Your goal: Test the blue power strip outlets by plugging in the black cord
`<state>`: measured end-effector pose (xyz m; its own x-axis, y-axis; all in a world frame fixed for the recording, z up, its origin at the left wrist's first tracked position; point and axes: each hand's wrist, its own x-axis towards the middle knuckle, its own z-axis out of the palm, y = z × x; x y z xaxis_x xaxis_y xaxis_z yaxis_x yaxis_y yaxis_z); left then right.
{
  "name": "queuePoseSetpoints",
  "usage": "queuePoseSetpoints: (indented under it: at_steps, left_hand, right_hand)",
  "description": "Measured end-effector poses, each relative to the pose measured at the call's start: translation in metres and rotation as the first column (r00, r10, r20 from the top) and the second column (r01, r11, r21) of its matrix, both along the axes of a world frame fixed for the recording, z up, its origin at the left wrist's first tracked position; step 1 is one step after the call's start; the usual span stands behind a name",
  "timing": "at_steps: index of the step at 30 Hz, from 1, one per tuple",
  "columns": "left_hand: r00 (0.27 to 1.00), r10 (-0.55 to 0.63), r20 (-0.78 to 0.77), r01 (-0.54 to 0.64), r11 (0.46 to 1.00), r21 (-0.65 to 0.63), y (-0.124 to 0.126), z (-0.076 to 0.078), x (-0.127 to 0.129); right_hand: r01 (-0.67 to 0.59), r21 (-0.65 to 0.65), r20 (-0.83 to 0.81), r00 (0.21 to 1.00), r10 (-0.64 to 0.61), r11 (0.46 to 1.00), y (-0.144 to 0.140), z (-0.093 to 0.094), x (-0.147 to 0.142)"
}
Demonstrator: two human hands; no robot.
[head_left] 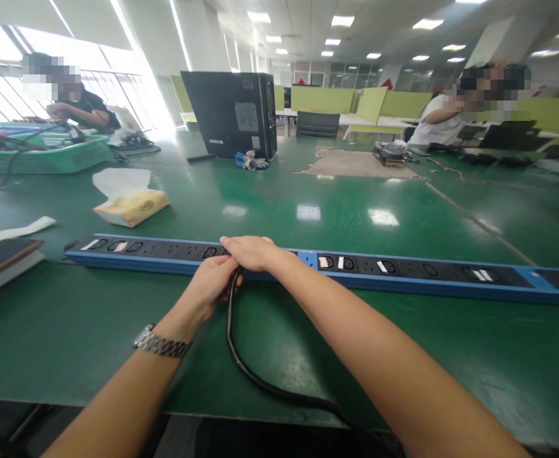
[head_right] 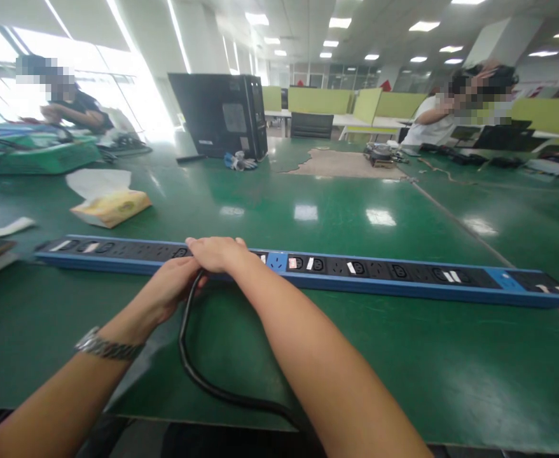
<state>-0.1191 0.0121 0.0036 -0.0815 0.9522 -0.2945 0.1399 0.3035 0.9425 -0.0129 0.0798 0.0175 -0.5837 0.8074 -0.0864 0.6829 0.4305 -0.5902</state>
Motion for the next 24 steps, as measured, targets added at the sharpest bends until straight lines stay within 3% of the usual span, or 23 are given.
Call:
queuePoseSetpoints:
  at_steps: [5, 9, 12, 14, 16, 18, 21, 24]
  left_hand:
    - [0.998, -0.036, -0.042, 0.038, 0.998, 0.052, -0.002, -0.003, 0.001]
    - [0.996, -0.077, 0.034, 0.076, 0.997, 0.03, 0.003, -0.007, -0.006]
    - [0.995, -0.056, 0.082, 0.052, 0.997, 0.05, 0.003, 0.012, -0.001]
    - [0.986, -0.08, 0.147, 0.055, 0.985, 0.165, -0.001, 0.036, 0.014]
    - [0.981, -0.14, 0.136, 0.089, 0.941, 0.327, -0.007, 0.057, 0.038]
    - [0.985, -0.169, 0.036, 0.141, 0.906, 0.4, -0.01, 0.063, 0.065]
    - [0.959, -0.222, -0.175, 0.269, 0.907, 0.324, -0.011, 0.038, 0.097]
    - [0.962, -0.174, -0.209, 0.228, 0.936, 0.267, -0.008, 0.003, 0.109]
  right_hand:
    - [0.056, 0.06, 0.03, 0.998, -0.058, 0.997, -0.006, 0.004, 0.014]
    - [0.061, 0.109, 0.131, 0.989, -0.075, 0.992, -0.017, -0.002, 0.087]
    - [0.109, 0.267, 0.288, 0.939, -0.187, 0.958, -0.033, -0.012, 0.158]
    - [0.104, 0.333, 0.333, 0.917, -0.22, 0.937, -0.043, -0.018, 0.188]
    - [0.089, 0.376, 0.329, 0.918, -0.223, 0.922, -0.049, -0.021, 0.199]
    - [0.078, 0.405, 0.306, 0.928, -0.215, 0.911, -0.052, -0.021, 0.198]
    - [0.07, 0.439, 0.271, 0.94, -0.206, 0.896, -0.054, -0.022, 0.192]
    - [0.048, 0.479, 0.226, 0.958, -0.176, 0.877, -0.056, -0.023, 0.193]
